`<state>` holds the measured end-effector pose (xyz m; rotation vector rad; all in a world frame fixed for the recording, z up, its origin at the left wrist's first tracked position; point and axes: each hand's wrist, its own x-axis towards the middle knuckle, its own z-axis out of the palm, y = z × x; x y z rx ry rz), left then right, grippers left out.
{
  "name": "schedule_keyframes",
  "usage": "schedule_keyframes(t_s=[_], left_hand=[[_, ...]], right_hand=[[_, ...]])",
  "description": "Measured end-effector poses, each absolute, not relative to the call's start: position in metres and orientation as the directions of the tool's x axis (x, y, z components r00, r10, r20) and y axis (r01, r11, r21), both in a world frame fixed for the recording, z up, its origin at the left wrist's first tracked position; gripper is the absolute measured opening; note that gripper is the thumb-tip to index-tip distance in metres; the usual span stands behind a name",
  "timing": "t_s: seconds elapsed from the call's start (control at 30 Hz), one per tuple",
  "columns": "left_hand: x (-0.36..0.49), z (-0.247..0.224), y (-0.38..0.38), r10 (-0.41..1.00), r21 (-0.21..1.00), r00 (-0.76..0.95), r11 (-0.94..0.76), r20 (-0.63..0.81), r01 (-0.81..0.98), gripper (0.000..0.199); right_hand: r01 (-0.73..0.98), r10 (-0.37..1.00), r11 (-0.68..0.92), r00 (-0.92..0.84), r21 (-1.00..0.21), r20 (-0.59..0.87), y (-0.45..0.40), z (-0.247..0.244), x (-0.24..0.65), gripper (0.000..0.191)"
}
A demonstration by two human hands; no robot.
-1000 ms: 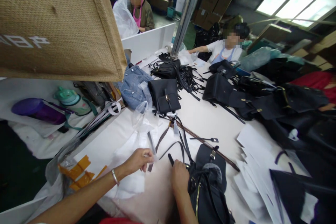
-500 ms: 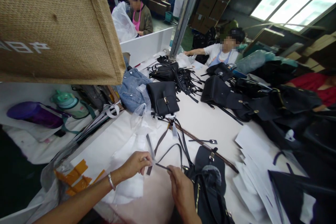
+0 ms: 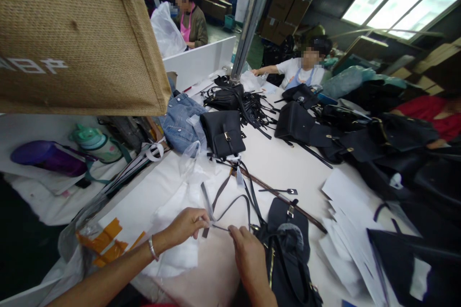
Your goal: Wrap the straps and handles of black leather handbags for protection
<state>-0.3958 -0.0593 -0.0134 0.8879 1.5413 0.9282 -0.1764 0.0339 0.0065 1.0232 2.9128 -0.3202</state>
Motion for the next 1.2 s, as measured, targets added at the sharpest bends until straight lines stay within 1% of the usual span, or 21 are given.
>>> schedule_keyframes(t_s=[0.07, 0.13, 0.23, 0.3, 0.37, 0.43, 0.5, 0.57, 0.63, 0.73, 0.8, 0.83, 0.87, 1.0, 1.07, 1.2], left_hand=[[-0.394, -0.011, -0.059, 0.911, 0.905, -0.141, 0.404, -0.386, 0.131, 0.017], [-0.392, -0.007, -0.059, 0.92, 0.899, -0.128, 0.39, -0.371, 0.2, 0.021], [-0.387, 0.001, -0.06, 0.932, 0.875, -0.098, 0.361, -0.349, 0.322, 0.025], [-0.383, 0.004, -0.062, 0.944, 0.853, -0.071, 0.321, -0.321, 0.412, 0.025], [-0.38, 0.004, -0.063, 0.957, 0.825, -0.038, 0.267, -0.287, 0.499, 0.026], [-0.378, 0.002, -0.064, 0.965, 0.789, -0.019, 0.224, -0.261, 0.572, 0.029], [-0.376, -0.001, -0.066, 0.968, 0.765, -0.009, 0.205, -0.252, 0.61, 0.03], [-0.374, -0.005, -0.067, 0.963, 0.776, 0.011, 0.211, -0.27, 0.595, 0.03], [-0.37, -0.008, -0.069, 0.949, 0.808, 0.034, 0.248, -0.313, 0.534, 0.032], [-0.364, -0.016, -0.072, 0.913, 0.838, 0.049, 0.35, -0.406, 0.418, 0.034], [-0.363, -0.023, -0.072, 0.885, 0.835, 0.043, 0.419, -0.463, 0.356, 0.031], [-0.364, -0.026, -0.071, 0.876, 0.831, 0.029, 0.446, -0.482, 0.333, 0.029], [-0.366, -0.029, -0.07, 0.871, 0.828, 0.006, 0.465, -0.491, 0.313, 0.027], [-0.372, -0.036, -0.066, 0.863, 0.827, -0.096, 0.503, -0.495, 0.25, 0.025], [-0.369, -0.038, -0.064, 0.857, 0.825, -0.093, 0.513, -0.506, 0.238, 0.026], [-0.357, -0.042, -0.059, 0.857, 0.825, -0.066, 0.511, -0.512, 0.24, 0.031]], right_hand=[[0.598, 0.585, 0.787, -0.801, -0.151, -0.125, 0.035, 0.01, -0.179, 0.034], [0.574, 0.554, 0.804, -0.818, -0.153, -0.158, 0.035, 0.015, -0.183, 0.033], [0.556, 0.512, 0.81, -0.825, -0.187, -0.239, 0.035, 0.022, -0.191, 0.024], [0.547, 0.477, 0.804, -0.828, -0.235, -0.295, 0.032, 0.025, -0.196, 0.022], [0.53, 0.433, 0.795, -0.837, -0.295, -0.335, 0.028, 0.025, -0.201, 0.029], [0.506, 0.388, 0.788, -0.85, -0.35, -0.357, 0.023, 0.024, -0.204, 0.042], [0.493, 0.36, 0.771, -0.859, -0.402, -0.364, 0.018, 0.02, -0.207, 0.052], [0.498, 0.356, 0.735, -0.861, -0.46, -0.363, 0.014, 0.014, -0.208, 0.057], [0.514, 0.369, 0.697, -0.855, -0.5, -0.364, 0.01, 0.006, -0.21, 0.062], [0.536, 0.382, 0.658, -0.843, -0.529, -0.378, 0.007, -0.004, -0.209, 0.068], [0.551, 0.389, 0.631, -0.834, -0.546, -0.392, 0.008, -0.006, -0.205, 0.071], [0.566, 0.403, 0.619, -0.824, -0.544, -0.399, 0.009, -0.005, -0.201, 0.07], [0.586, 0.424, 0.609, -0.81, -0.535, -0.405, 0.011, -0.003, -0.197, 0.065], [0.677, 0.512, 0.578, -0.735, -0.456, -0.444, 0.019, 0.005, -0.183, 0.02], [0.677, 0.52, 0.576, -0.736, -0.459, -0.433, 0.02, 0.004, -0.183, 0.014], [0.64, 0.498, 0.568, -0.768, -0.518, -0.403, 0.017, -0.009, -0.193, 0.01]])
